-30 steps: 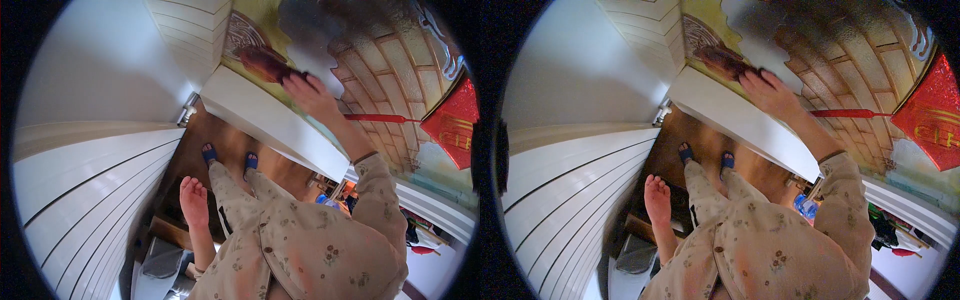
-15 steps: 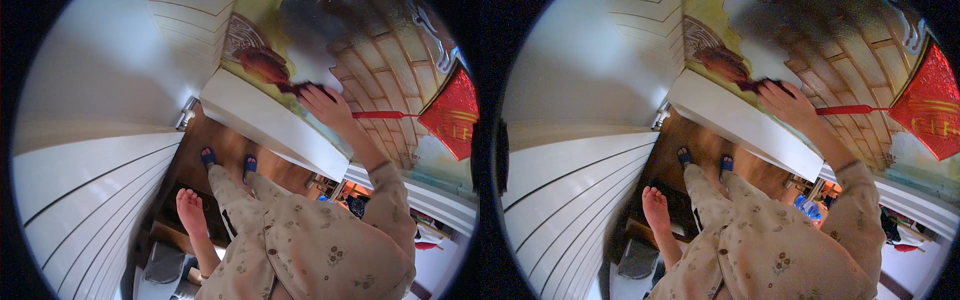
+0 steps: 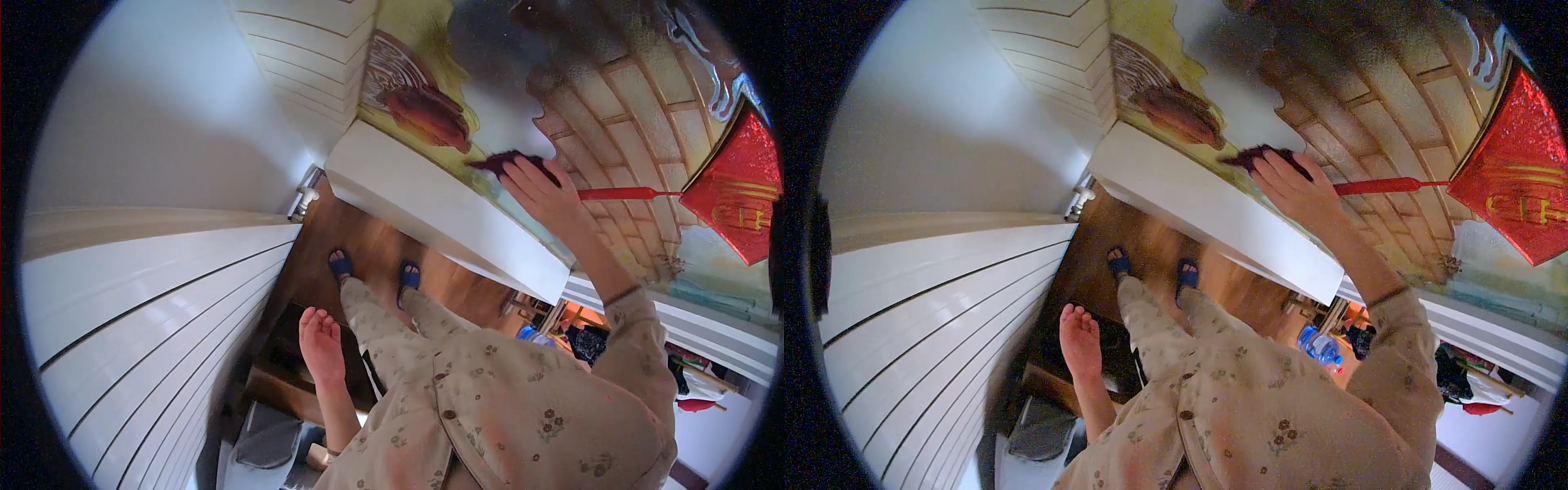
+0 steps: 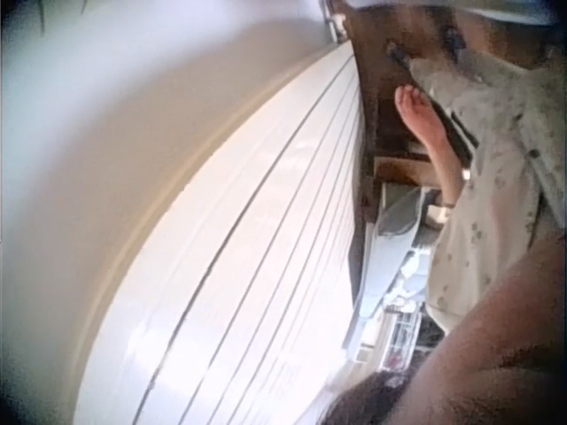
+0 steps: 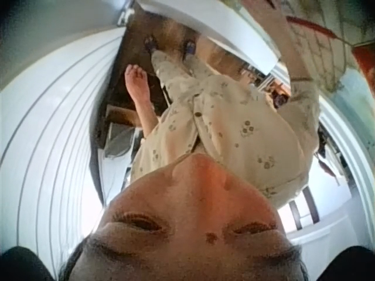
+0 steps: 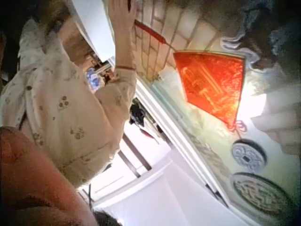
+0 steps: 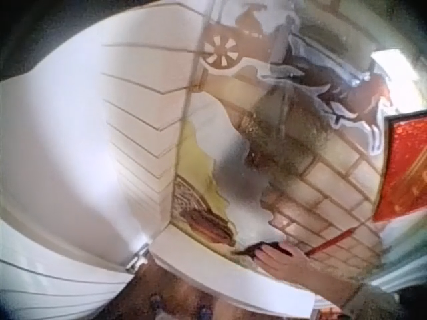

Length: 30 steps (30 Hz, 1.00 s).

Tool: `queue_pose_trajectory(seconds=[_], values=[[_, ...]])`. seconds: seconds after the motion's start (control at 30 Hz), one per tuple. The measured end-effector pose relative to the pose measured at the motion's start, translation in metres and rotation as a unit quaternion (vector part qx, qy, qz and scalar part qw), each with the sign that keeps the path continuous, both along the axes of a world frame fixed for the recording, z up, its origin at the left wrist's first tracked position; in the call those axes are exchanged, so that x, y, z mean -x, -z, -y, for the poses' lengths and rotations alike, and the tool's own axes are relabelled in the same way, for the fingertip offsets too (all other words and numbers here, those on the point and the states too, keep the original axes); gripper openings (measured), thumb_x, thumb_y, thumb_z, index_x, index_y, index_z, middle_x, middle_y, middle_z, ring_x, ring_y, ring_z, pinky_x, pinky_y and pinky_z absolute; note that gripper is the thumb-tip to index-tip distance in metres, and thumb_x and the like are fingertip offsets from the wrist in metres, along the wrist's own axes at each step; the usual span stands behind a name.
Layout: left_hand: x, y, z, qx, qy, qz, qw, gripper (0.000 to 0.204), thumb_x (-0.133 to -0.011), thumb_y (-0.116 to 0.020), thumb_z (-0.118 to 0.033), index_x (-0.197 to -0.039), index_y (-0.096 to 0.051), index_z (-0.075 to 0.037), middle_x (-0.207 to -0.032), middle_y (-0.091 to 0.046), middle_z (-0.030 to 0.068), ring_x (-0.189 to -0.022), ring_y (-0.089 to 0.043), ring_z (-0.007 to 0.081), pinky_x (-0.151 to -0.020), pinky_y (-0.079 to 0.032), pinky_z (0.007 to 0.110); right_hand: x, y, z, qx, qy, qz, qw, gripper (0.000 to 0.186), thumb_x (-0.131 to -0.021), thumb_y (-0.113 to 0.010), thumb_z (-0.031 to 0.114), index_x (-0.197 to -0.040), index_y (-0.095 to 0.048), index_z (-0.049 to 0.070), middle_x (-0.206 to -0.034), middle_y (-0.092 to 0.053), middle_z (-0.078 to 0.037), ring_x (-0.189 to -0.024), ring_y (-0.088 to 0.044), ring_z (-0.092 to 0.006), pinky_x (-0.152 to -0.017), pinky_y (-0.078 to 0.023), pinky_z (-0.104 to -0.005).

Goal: The person wipes down a wooden table with a cloth, washes and wrings the cloth in a water basin, and wipes vertical partition pillars. They then rinse and wring the cloth in the basin again before wiping down a decorative wall panel with the cloth.

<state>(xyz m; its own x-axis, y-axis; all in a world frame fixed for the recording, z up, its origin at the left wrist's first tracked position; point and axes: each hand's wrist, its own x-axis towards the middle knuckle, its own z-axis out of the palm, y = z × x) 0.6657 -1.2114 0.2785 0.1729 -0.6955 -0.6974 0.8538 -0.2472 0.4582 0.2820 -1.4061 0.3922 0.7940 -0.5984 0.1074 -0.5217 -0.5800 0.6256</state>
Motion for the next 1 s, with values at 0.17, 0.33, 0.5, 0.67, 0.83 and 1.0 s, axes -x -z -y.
queue_pose_trajectory(seconds=[0.17,0.33,0.5,0.67,0.83,1.0], values=[[0.004,0.006,-0.006,-0.018,0.013,0.004,1.0,0.025,-0.089,-0.053,-0.013,-0.113,-0.049,-0.008,-0.099,-0.056,0.0028,-0.085,-0.054,0.0126,-0.075,-0.046,0.026,-0.026,0.004,0.028,0.002,-0.01,0.042,0.999,0.029,-0.077,-0.053,0.02,-0.105,-0.059,0.018,-0.121,-0.053,0.005,-0.118,-0.043,-0.012,-0.097,-0.033,-0.0351],[0.0,0.001,-0.008,0.028,0.019,-0.007,0.999,0.027,-0.089,-0.055,-0.015,-0.113,-0.049,-0.008,-0.1,-0.056,0.0031,-0.085,-0.054,0.0126,-0.075,-0.046,0.026,-0.032,0.005,0.028,0.004,-0.009,0.055,0.998,0.031,-0.078,-0.054,0.018,-0.108,-0.058,0.02,-0.121,-0.053,0.005,-0.116,-0.045,-0.0094,-0.096,-0.033,-0.0351],[0.008,-0.007,-0.008,-0.025,-0.006,-0.002,1.0,0.018,-0.088,-0.049,-0.01,-0.106,-0.051,-0.008,-0.091,-0.058,0.0022,-0.078,-0.053,0.0103,-0.072,-0.044,0.023,0.043,0.002,-0.034,-0.079,-0.009,-0.012,0.997,0.03,-0.078,-0.054,0.018,-0.107,-0.06,0.02,-0.118,-0.056,0.004,-0.114,-0.048,-0.0121,-0.095,-0.035,-0.0363],[0.009,-0.003,-0.016,-0.056,-0.023,-0.006,0.998,0.019,-0.088,-0.05,-0.008,-0.107,-0.051,-0.008,-0.091,-0.058,0.0028,-0.078,-0.053,0.011,-0.072,-0.045,0.024,-0.031,-0.146,0.038,0.213,0.058,-0.011,0.975,0.037,-0.068,-0.063,0.02,-0.105,-0.063,0.022,-0.106,-0.061,0.0,-0.091,-0.06,-0.0199,-0.072,-0.048,-0.0344],[0.009,0.009,-0.015,-0.042,-0.04,-0.019,0.998,0.019,-0.087,-0.052,-0.01,-0.107,-0.051,-0.009,-0.092,-0.058,0.0023,-0.078,-0.053,0.0112,-0.073,-0.045,0.025,-0.06,-0.112,0.089,0.314,0.01,0.145,0.938,0.039,-0.069,-0.057,0.008,-0.105,-0.065,0.02,-0.11,-0.061,0.0,-0.094,-0.059,-0.0207,-0.077,-0.047,-0.0362],[0.009,0.01,-0.015,-0.053,-0.054,-0.042,0.996,0.019,-0.086,-0.052,-0.011,-0.105,-0.051,-0.009,-0.091,-0.058,0.0008,-0.079,-0.054,0.0104,-0.073,-0.044,0.024,-0.053,0.077,0.073,0.11,-0.112,0.014,0.988,0.028,-0.078,-0.055,0.018,-0.105,-0.063,0.018,-0.121,-0.055,0.003,-0.115,-0.046,-0.0134,-0.102,-0.034,-0.034]])
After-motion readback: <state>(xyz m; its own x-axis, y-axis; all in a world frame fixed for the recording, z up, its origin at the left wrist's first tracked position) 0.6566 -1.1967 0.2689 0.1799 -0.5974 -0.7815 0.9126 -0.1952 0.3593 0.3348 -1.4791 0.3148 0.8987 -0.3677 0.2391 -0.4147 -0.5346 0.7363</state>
